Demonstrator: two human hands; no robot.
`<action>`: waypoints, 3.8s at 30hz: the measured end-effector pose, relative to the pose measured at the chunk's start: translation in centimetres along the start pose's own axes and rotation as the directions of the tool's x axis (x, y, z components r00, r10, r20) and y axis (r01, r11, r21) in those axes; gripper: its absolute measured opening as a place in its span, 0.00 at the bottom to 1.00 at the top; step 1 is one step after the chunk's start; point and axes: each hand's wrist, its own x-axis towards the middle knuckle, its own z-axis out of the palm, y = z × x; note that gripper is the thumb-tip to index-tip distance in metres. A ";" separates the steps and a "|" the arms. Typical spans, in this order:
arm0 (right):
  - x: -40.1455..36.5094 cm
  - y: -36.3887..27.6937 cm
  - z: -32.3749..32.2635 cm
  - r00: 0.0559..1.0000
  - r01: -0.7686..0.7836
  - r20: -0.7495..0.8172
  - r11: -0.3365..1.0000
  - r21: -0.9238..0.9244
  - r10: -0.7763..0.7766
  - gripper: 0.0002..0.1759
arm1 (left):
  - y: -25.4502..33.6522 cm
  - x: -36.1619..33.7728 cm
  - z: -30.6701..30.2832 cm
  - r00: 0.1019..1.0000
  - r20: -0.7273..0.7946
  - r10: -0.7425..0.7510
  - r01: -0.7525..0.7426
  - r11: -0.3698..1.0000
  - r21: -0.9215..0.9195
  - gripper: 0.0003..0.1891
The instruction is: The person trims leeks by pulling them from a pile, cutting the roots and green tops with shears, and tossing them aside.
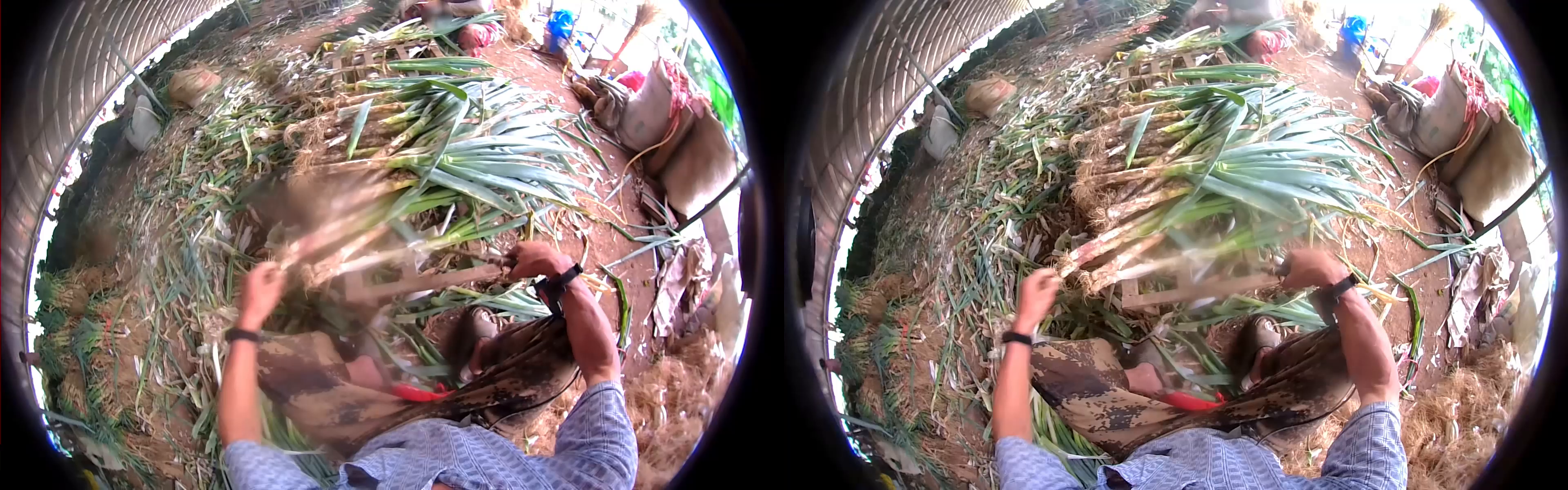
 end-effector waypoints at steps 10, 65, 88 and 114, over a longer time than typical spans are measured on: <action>-0.5 1.0 0.8 0.999 0.024 -0.047 0.980 0.196 -0.015 0.20 | 13.9 5.1 25.4 0.894 0.230 0.384 -0.358 0.922 -0.147 0.17; 3.1 -10.6 1.9 0.926 0.308 -0.231 0.951 0.007 -0.298 0.17 | 5.9 5.5 23.4 0.876 0.223 -0.428 0.422 0.456 -0.784 0.14; 3.2 -6.4 2.8 0.932 0.324 -0.188 0.945 0.053 -0.309 0.19 | 9.4 -0.2 27.2 0.783 0.621 0.030 0.575 0.346 -0.741 0.09; 3.4 -11.0 1.8 0.882 0.405 -0.264 0.914 0.003 -0.390 0.13 | 7.6 -0.4 26.8 0.894 0.448 -0.019 0.448 0.079 -0.890 0.09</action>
